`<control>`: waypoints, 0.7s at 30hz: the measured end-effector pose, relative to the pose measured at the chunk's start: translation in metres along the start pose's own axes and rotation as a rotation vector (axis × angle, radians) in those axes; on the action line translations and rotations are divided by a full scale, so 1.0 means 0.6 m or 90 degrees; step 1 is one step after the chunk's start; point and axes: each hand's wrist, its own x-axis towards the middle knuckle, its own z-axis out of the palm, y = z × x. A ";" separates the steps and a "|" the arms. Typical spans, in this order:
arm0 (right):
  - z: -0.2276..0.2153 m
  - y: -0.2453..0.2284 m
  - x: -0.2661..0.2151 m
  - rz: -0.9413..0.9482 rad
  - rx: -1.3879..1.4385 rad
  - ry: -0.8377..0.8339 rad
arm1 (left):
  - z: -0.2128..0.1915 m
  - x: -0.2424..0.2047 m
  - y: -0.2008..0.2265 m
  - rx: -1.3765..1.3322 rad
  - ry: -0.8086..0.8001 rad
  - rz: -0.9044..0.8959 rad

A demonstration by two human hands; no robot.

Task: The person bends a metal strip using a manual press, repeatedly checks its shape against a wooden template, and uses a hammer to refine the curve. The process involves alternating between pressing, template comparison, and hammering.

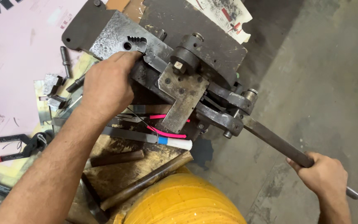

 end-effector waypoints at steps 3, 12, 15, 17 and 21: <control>0.000 -0.015 -0.001 -0.048 0.041 -0.009 | 0.003 -0.001 0.000 0.004 0.003 -0.011; -0.020 -0.055 -0.014 -0.063 0.082 -0.025 | 0.015 -0.001 0.008 -0.016 0.053 0.005; -0.048 -0.071 -0.005 -0.027 0.032 -0.005 | 0.012 0.014 -0.003 -0.014 0.078 0.020; -0.044 -0.063 -0.019 -0.080 0.056 -0.012 | 0.019 -0.012 0.001 -0.011 0.062 0.003; -0.055 -0.071 0.011 -0.051 0.007 -0.051 | 0.017 0.023 0.003 -0.006 0.075 -0.007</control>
